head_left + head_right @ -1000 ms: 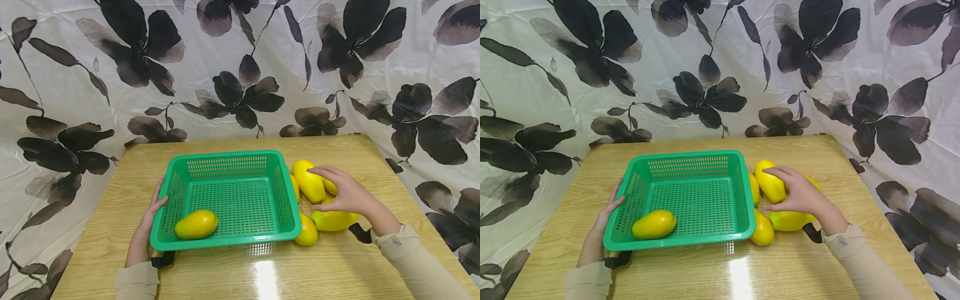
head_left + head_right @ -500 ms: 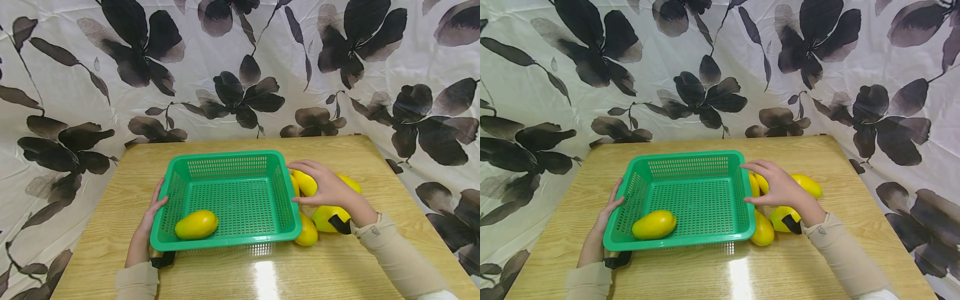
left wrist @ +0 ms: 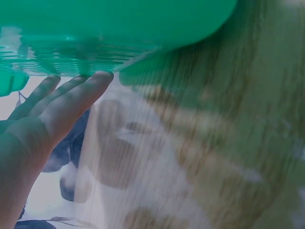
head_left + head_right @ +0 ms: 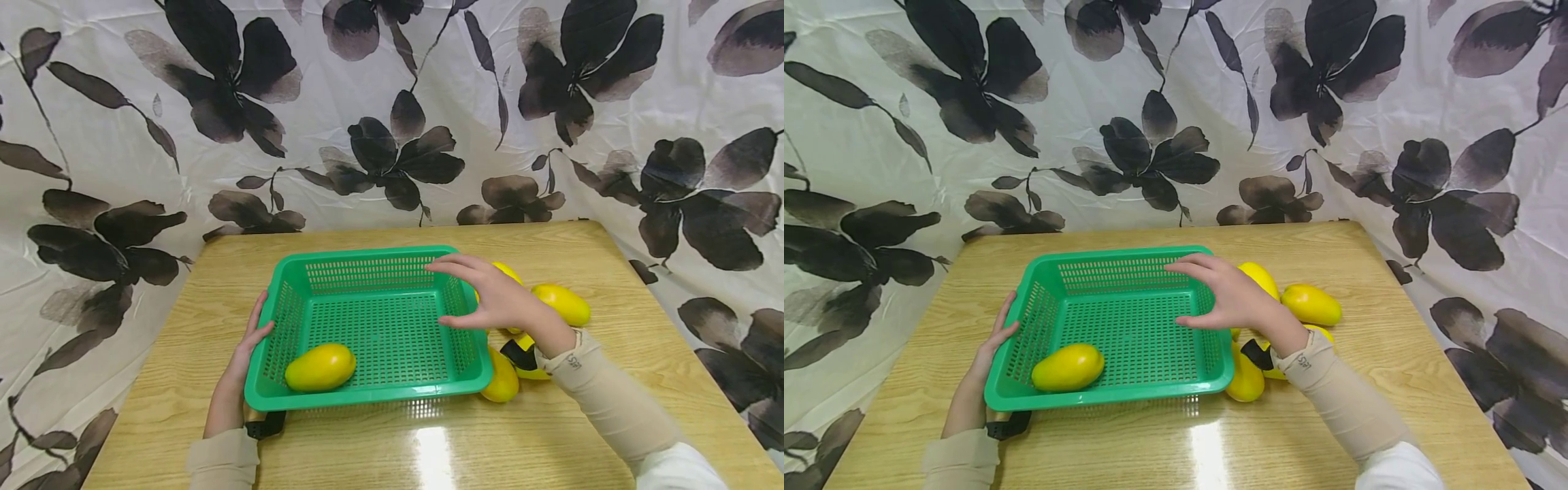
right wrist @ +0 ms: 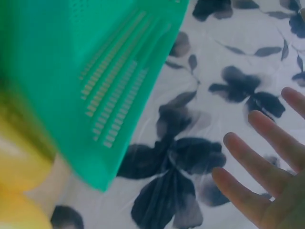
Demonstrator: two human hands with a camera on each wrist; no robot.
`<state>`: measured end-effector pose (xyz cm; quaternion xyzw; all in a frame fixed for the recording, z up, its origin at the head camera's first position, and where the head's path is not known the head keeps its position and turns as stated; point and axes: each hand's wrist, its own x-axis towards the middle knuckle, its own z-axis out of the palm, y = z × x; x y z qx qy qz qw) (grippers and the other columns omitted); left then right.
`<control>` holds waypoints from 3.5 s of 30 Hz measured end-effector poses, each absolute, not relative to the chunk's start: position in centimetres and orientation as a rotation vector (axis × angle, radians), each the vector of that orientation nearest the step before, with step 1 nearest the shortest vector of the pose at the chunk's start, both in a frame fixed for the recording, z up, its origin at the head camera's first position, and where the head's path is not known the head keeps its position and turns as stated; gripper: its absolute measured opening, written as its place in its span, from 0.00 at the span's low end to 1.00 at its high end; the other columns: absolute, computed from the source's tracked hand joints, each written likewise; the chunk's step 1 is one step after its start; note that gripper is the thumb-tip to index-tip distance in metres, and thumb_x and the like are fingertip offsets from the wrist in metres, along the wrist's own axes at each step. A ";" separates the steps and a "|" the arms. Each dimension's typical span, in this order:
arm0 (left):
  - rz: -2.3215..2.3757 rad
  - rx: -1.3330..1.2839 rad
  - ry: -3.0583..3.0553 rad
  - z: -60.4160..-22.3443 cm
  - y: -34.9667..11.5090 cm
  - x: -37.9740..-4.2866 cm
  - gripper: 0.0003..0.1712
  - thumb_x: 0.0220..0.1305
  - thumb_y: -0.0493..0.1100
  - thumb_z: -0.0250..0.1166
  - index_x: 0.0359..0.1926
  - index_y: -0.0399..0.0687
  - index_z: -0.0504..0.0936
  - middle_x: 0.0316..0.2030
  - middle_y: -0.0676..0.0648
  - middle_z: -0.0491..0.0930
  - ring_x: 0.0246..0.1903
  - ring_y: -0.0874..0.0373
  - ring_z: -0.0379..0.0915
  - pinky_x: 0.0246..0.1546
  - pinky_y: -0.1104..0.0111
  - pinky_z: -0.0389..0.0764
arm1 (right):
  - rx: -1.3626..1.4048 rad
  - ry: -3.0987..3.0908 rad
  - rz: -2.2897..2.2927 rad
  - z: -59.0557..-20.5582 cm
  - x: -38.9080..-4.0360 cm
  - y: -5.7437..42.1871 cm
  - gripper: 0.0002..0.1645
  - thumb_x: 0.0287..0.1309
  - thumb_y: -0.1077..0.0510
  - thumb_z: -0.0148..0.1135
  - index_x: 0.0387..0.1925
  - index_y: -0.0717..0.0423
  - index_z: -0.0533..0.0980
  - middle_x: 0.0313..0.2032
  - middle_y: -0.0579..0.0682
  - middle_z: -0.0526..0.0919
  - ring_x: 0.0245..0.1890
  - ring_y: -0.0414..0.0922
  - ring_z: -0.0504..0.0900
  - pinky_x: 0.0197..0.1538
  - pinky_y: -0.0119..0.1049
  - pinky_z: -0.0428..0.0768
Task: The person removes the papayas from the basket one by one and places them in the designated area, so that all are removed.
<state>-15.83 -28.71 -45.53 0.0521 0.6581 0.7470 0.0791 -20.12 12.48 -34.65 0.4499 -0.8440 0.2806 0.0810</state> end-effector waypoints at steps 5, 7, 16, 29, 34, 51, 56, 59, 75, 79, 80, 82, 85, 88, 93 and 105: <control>2.201 0.141 1.995 -45.5 -28.7 -15.7 0.35 0.72 0.42 0.37 0.71 0.62 0.29 0.70 0.46 0.24 0.67 0.46 0.31 0.54 0.74 0.61 | 1.435 -2.464 0.857 -34.6 -20.7 10.6 0.42 0.42 0.44 0.70 0.60 0.51 0.68 0.58 0.49 0.69 0.58 0.46 0.66 0.56 0.46 0.67; 2.195 0.139 1.993 -45.6 -28.7 -15.6 0.34 0.73 0.43 0.36 0.71 0.64 0.30 0.70 0.48 0.24 0.67 0.46 0.31 0.52 0.75 0.63 | 1.451 -2.450 0.851 -34.5 -20.9 9.9 0.42 0.42 0.43 0.70 0.60 0.51 0.68 0.58 0.49 0.69 0.58 0.46 0.66 0.56 0.46 0.67; 2.284 0.190 1.935 -45.7 -28.6 -16.0 0.35 0.72 0.39 0.37 0.71 0.61 0.30 0.69 0.41 0.24 0.67 0.46 0.32 0.53 0.76 0.63 | 1.504 -2.457 0.804 -33.8 -21.2 7.1 0.40 0.43 0.42 0.68 0.60 0.47 0.68 0.58 0.50 0.69 0.58 0.46 0.66 0.56 0.43 0.68; 2.317 0.197 1.924 -45.9 -28.5 -16.3 0.36 0.71 0.38 0.38 0.71 0.60 0.30 0.69 0.38 0.24 0.67 0.46 0.33 0.51 0.77 0.65 | 1.778 -2.405 0.725 -34.5 -22.7 1.4 0.36 0.48 0.42 0.64 0.59 0.49 0.68 0.55 0.47 0.71 0.55 0.41 0.68 0.56 0.34 0.67; 2.313 0.205 1.928 -45.9 -28.5 -16.3 0.36 0.71 0.38 0.38 0.71 0.60 0.30 0.69 0.38 0.25 0.67 0.47 0.34 0.51 0.77 0.65 | 1.859 -2.421 0.657 -35.2 -22.7 -1.0 0.36 0.49 0.42 0.63 0.60 0.49 0.68 0.56 0.48 0.71 0.56 0.41 0.68 0.57 0.32 0.65; 2.184 0.179 1.974 -45.5 -28.8 -15.7 0.33 0.73 0.44 0.35 0.70 0.65 0.28 0.70 0.43 0.24 0.66 0.41 0.32 0.49 0.75 0.67 | 2.084 -2.570 0.287 -39.4 -22.2 -6.0 0.39 0.51 0.37 0.59 0.63 0.47 0.65 0.60 0.50 0.67 0.58 0.42 0.67 0.57 0.32 0.66; 2.195 0.187 1.969 -45.6 -28.8 -15.8 0.34 0.73 0.43 0.35 0.70 0.64 0.28 0.69 0.40 0.24 0.65 0.41 0.34 0.49 0.76 0.68 | 2.132 -2.549 0.248 -40.9 -21.9 -7.0 0.39 0.51 0.37 0.60 0.62 0.46 0.65 0.60 0.50 0.67 0.58 0.42 0.66 0.58 0.31 0.64; 2.229 0.185 1.943 -45.6 -28.7 -15.9 0.35 0.72 0.42 0.36 0.71 0.63 0.28 0.69 0.39 0.24 0.65 0.40 0.33 0.49 0.75 0.68 | 2.142 -2.549 0.207 -41.4 -21.6 -7.4 0.40 0.50 0.37 0.62 0.62 0.46 0.65 0.59 0.49 0.68 0.56 0.41 0.68 0.57 0.30 0.65; 2.264 0.197 1.907 -45.6 -28.6 -16.1 0.35 0.72 0.40 0.35 0.70 0.66 0.28 0.69 0.39 0.23 0.65 0.36 0.25 0.51 0.74 0.66 | 2.175 -2.650 0.085 -43.2 -20.4 -9.4 0.45 0.45 0.41 0.68 0.65 0.43 0.62 0.60 0.48 0.67 0.55 0.40 0.68 0.54 0.30 0.67; 2.259 0.170 1.918 -45.6 -28.6 -16.3 0.36 0.72 0.40 0.37 0.70 0.69 0.30 0.69 0.38 0.24 0.65 0.36 0.26 0.52 0.72 0.66 | 2.177 -2.673 0.093 -43.7 -20.4 -9.6 0.46 0.43 0.44 0.70 0.65 0.42 0.61 0.59 0.47 0.68 0.53 0.39 0.69 0.53 0.30 0.68; 2.258 0.162 1.914 -45.6 -28.6 -16.3 0.36 0.72 0.40 0.37 0.70 0.69 0.30 0.69 0.38 0.24 0.65 0.36 0.26 0.53 0.70 0.66 | 2.179 -2.675 0.086 -43.8 -20.3 -9.6 0.47 0.42 0.44 0.71 0.64 0.42 0.61 0.58 0.47 0.68 0.52 0.39 0.69 0.53 0.30 0.68; 2.261 0.165 1.916 -45.7 -28.7 -16.3 0.36 0.72 0.39 0.38 0.70 0.68 0.30 0.68 0.37 0.23 0.66 0.36 0.26 0.56 0.68 0.63 | 2.184 -2.670 0.067 -44.1 -20.4 -9.7 0.48 0.41 0.44 0.72 0.64 0.42 0.61 0.57 0.47 0.69 0.51 0.39 0.70 0.52 0.30 0.69; 2.265 0.165 1.928 -45.7 -28.6 -16.3 0.37 0.71 0.39 0.39 0.71 0.66 0.30 0.69 0.38 0.23 0.67 0.41 0.27 0.60 0.67 0.58 | 2.177 -2.677 0.089 -44.5 -20.4 -9.6 0.49 0.39 0.45 0.73 0.64 0.42 0.61 0.56 0.46 0.70 0.50 0.38 0.70 0.52 0.30 0.69; 2.272 0.166 1.941 -45.7 -28.6 -16.3 0.37 0.71 0.38 0.39 0.71 0.64 0.30 0.69 0.38 0.23 0.67 0.43 0.28 0.59 0.70 0.58 | 2.159 -2.704 0.148 -44.6 -20.6 -9.5 0.50 0.38 0.46 0.74 0.64 0.41 0.60 0.56 0.46 0.70 0.50 0.38 0.70 0.52 0.30 0.69; 2.280 0.185 1.916 -45.7 -28.5 -16.3 0.35 0.72 0.40 0.37 0.71 0.65 0.30 0.69 0.38 0.24 0.67 0.40 0.27 0.55 0.73 0.63 | 2.148 -2.744 0.188 -44.5 -20.8 -9.2 0.50 0.38 0.48 0.75 0.65 0.41 0.60 0.54 0.46 0.70 0.48 0.38 0.71 0.50 0.31 0.69; 2.276 0.153 1.925 -45.7 -28.5 -16.3 0.36 0.71 0.38 0.37 0.71 0.63 0.29 0.69 0.37 0.24 0.66 0.38 0.27 0.57 0.70 0.62 | 2.112 -2.781 0.220 -43.0 -21.4 -8.4 0.52 0.35 0.48 0.75 0.64 0.42 0.62 0.56 0.48 0.70 0.50 0.39 0.70 0.49 0.33 0.70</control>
